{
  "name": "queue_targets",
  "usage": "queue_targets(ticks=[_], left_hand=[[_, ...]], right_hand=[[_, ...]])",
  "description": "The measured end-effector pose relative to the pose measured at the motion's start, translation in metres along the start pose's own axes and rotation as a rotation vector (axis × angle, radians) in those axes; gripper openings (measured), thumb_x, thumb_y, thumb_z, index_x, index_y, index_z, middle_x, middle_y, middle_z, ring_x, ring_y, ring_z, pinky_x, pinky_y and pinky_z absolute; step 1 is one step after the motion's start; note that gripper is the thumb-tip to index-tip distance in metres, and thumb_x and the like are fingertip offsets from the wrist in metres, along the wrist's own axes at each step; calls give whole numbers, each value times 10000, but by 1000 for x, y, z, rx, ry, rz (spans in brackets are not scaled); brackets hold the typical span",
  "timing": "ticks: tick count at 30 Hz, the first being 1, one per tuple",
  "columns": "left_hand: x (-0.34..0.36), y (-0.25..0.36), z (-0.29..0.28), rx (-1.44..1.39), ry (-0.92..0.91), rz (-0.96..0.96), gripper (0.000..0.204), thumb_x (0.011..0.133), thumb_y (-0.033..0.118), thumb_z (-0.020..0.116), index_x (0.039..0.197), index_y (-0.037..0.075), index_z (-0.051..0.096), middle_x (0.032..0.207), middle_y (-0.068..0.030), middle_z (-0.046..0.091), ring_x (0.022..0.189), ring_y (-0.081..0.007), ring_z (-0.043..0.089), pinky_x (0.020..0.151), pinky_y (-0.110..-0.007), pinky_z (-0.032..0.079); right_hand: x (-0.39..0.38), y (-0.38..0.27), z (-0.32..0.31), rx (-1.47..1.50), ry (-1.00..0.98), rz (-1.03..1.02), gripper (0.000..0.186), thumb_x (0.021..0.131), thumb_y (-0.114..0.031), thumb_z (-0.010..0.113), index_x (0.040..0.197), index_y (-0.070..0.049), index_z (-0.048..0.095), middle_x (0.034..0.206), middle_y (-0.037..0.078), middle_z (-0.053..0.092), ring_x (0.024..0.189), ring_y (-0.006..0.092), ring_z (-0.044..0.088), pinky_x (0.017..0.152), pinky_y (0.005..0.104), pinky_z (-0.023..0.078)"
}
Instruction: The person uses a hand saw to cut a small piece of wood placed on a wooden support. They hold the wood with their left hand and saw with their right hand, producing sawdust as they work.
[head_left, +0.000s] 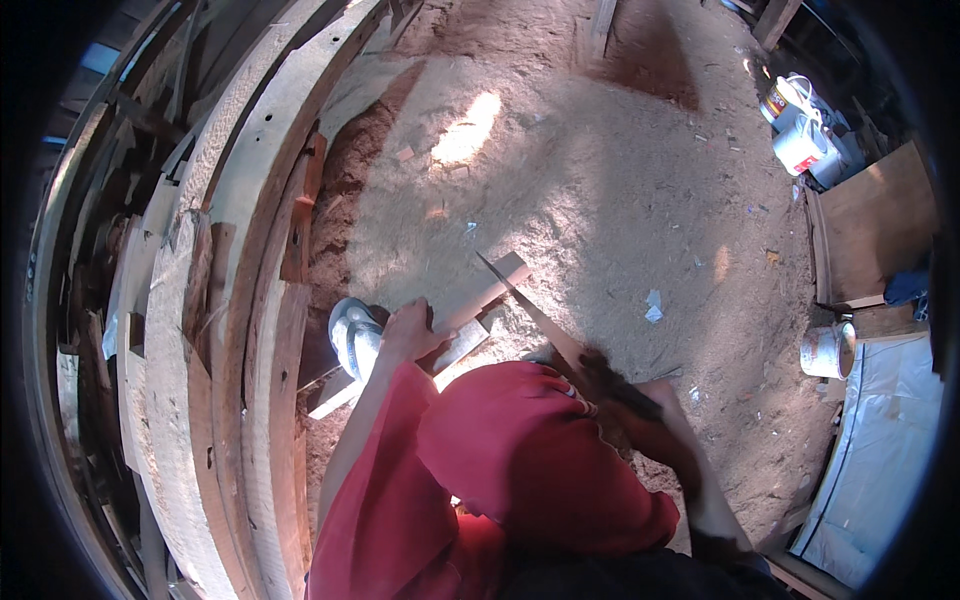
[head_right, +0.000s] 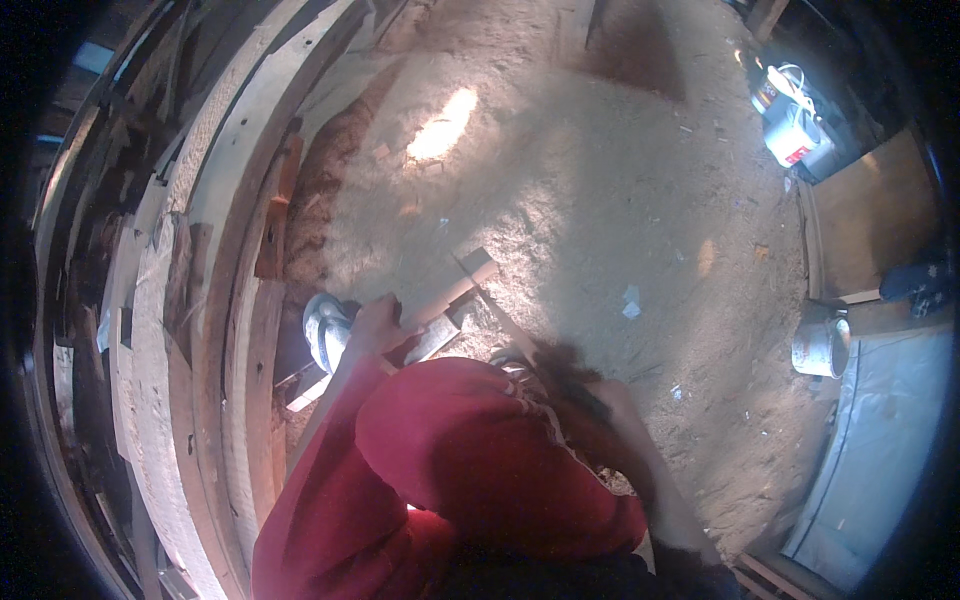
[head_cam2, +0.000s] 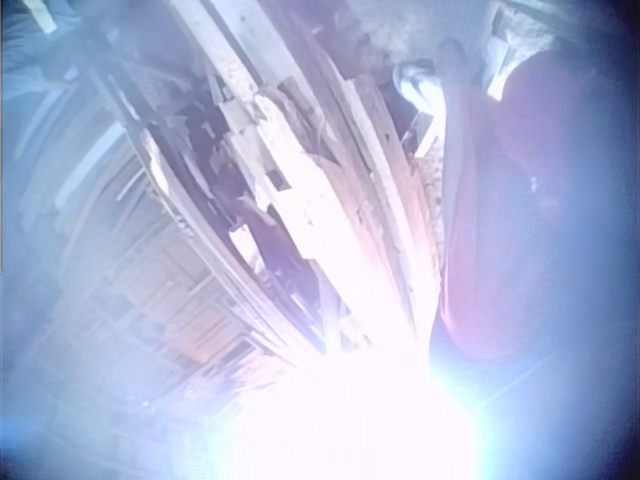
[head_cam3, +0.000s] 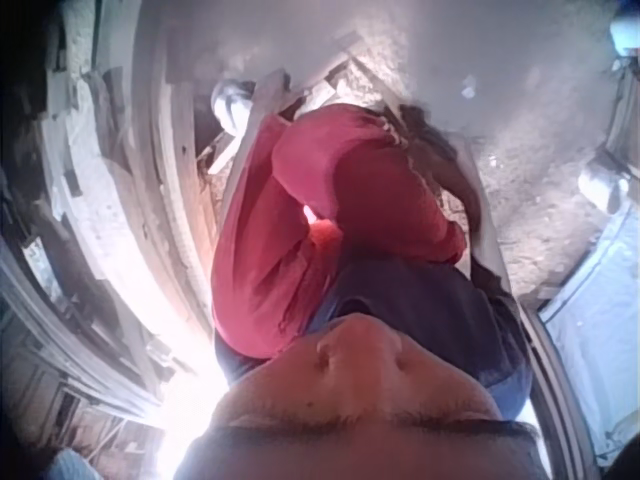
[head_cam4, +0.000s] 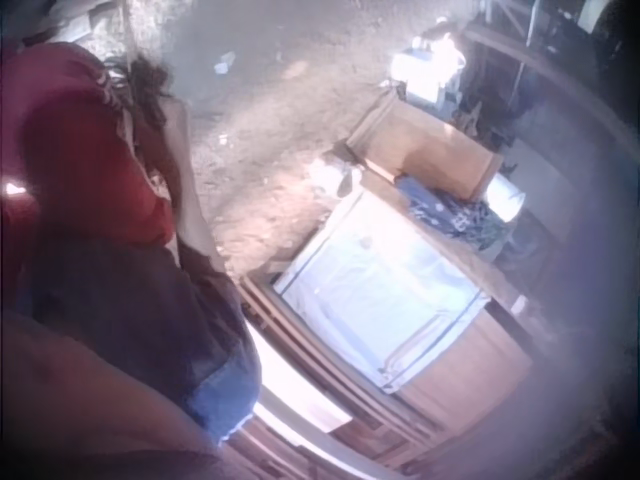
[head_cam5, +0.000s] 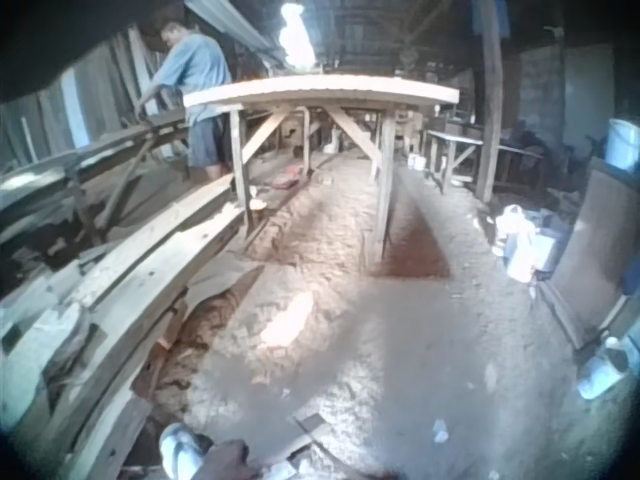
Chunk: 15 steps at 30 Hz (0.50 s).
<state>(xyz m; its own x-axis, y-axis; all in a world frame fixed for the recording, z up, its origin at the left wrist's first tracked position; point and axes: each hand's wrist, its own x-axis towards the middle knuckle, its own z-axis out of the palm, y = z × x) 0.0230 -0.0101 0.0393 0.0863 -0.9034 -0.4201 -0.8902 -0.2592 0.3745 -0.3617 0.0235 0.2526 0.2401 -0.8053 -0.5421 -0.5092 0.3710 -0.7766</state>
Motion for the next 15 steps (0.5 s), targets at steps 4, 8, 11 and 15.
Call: queue_targets(ticks=[4,8,11,15], left_hand=[[-5,6,-3,-23,-8,-7,711,748,534,879,1099,-35,636,1106,-246,705,1117,-431,680,969,-497,536],[-7,2,-1,-20,-6,-70,700,750,525,884,1109,-24,638,1123,-247,702,1126,-427,679,975,-503,532],[-9,4,-3,12,-4,-71,689,754,518,884,1108,-21,640,1133,-245,699,1123,-425,679,964,-503,535],[1,-2,7,-8,-34,-16,693,745,523,889,1105,-15,641,1124,-237,704,1112,-422,680,951,-503,538]], right_hand=[[30,40,25,-221,90,-424,208,958,-167,723,883,27,719,619,103,624,565,82,574,499,345,447],[10,26,17,-325,69,-437,200,958,-166,727,910,29,725,638,154,625,592,77,579,519,358,451],[-39,3,-7,-179,20,-298,199,963,-162,723,927,34,727,632,117,634,601,74,575,524,354,449],[-44,1,-15,-153,1,-278,205,972,-161,710,971,43,731,634,53,630,617,74,576,528,343,449]])
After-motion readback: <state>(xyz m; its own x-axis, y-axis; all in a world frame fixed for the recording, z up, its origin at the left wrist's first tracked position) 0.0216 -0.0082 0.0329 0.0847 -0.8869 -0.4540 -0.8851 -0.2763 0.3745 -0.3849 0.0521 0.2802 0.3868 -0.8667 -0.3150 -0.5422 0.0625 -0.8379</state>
